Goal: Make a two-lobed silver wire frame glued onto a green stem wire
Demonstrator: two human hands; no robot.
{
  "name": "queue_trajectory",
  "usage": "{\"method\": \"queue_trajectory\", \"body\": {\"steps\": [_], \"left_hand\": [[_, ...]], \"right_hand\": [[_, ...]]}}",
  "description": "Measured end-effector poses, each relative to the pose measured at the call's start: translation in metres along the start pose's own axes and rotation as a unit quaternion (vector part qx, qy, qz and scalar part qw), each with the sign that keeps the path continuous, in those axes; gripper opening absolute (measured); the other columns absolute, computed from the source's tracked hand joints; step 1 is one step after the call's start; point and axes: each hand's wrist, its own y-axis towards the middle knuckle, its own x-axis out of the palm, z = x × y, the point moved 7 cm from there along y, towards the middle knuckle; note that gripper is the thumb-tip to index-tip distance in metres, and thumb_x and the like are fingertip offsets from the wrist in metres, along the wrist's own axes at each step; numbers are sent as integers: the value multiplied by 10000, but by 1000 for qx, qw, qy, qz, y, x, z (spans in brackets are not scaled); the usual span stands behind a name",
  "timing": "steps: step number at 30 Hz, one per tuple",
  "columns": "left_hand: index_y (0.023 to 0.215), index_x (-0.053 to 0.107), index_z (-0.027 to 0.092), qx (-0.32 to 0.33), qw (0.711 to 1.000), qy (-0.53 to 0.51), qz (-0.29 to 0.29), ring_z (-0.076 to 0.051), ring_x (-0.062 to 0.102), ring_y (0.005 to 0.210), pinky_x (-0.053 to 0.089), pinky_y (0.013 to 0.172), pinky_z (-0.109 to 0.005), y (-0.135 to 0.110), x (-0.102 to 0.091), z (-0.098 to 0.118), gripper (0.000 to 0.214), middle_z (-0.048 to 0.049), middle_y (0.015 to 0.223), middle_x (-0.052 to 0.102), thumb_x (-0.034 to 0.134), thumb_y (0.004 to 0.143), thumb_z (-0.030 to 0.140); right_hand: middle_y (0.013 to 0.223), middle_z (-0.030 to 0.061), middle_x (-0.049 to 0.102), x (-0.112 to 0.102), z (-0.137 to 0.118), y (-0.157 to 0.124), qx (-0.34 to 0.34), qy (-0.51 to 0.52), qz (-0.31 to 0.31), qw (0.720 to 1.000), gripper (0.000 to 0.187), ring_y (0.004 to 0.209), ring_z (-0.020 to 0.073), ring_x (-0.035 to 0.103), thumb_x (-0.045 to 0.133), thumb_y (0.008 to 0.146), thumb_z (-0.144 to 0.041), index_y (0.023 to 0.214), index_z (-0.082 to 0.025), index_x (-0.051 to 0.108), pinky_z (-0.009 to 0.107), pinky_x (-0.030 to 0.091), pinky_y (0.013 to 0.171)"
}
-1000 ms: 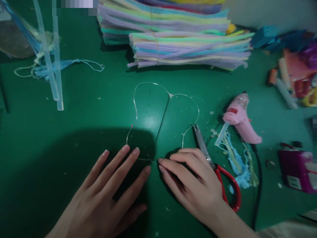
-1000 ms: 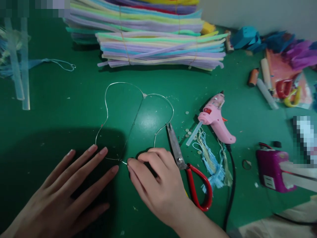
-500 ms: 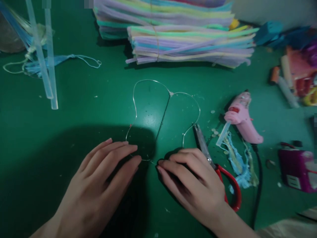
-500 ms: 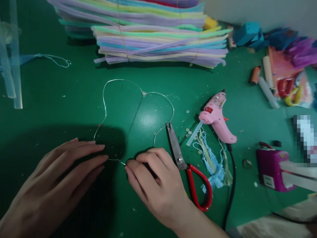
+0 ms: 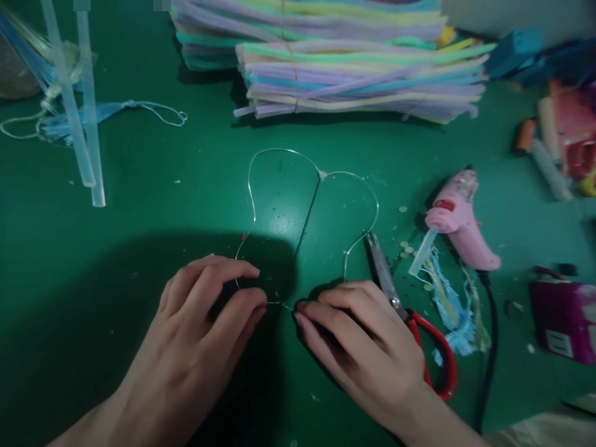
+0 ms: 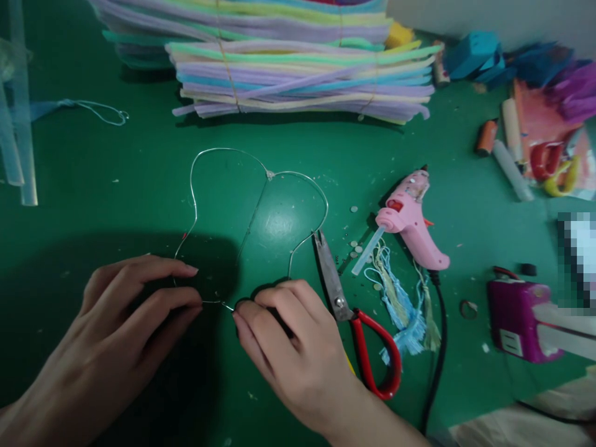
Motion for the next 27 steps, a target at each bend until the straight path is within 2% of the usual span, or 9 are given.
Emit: {"method": "queue_trajectory", "body": {"steps": [9, 13, 15, 17, 20, 22, 27], "left_hand": [[1033, 620, 183, 3, 1000, 2, 4, -282, 491, 1157, 434, 919, -453, 0, -1, 0, 132, -94, 1222, 560, 577, 937, 103], [1065, 622, 172, 6, 999, -32, 28, -252, 521, 1166, 441, 984, -446, -2, -6, 0, 205, -91, 1229, 570, 604, 903, 47], [1095, 616, 160, -2, 997, -59, 58, -219, 550, 1159, 451, 996, -409, -2, -13, -1, 275, -87, 1220, 583, 586, 883, -12], [1093, 617, 156, -11, 993, -75, 85, -205, 567, 1161, 460, 984, -383, -3, -21, -3, 300, -78, 1190, 605, 558, 876, -42], [1060, 626, 163, -10, 991, -82, 102, -220, 572, 1174, 476, 967, -391, -3, -27, -2, 291, -64, 1135, 634, 540, 871, -41], [1067, 627, 170, -7, 992, -84, 97, -229, 573, 1176, 486, 958, -398, -4, -28, -2, 301, -61, 1123, 640, 536, 868, -38], [1077, 622, 177, -14, 992, -93, 85, -234, 562, 1186, 482, 967, -416, -5, -26, -4, 333, -61, 1134, 634, 528, 858, -56]], "right_hand": [[887, 101, 667, 1, 1, 0, 4, 1, 1, 1000, 195, 842, 177, 566, 732, 791, -12, 981, -56, 715, 328, 508, 719], [925, 102, 664, -7, -7, -3, -47, -12, 31, 998, 221, 884, 180, 579, 753, 778, -52, 998, -44, 729, 335, 507, 782], [948, 94, 652, -7, -12, -5, -69, -52, 38, 996, 212, 911, 189, 572, 749, 798, -121, 1004, -77, 746, 344, 486, 818], [1006, 88, 630, -3, -14, -6, -70, -109, 22, 991, 242, 953, 217, 556, 724, 839, -236, 1065, -153, 754, 373, 448, 854], [1097, 82, 586, 1, -14, -7, -67, -170, 0, 983, 302, 1016, 260, 516, 665, 885, -391, 1146, -257, 738, 415, 387, 903], [1101, 82, 556, -1, -15, -7, -73, -173, 9, 982, 290, 1016, 262, 496, 638, 901, -405, 1130, -262, 744, 408, 374, 907], [1043, 82, 519, -13, -17, -5, -84, -149, 54, 984, 245, 929, 230, 490, 612, 903, -309, 1085, -230, 755, 377, 383, 851]]}}
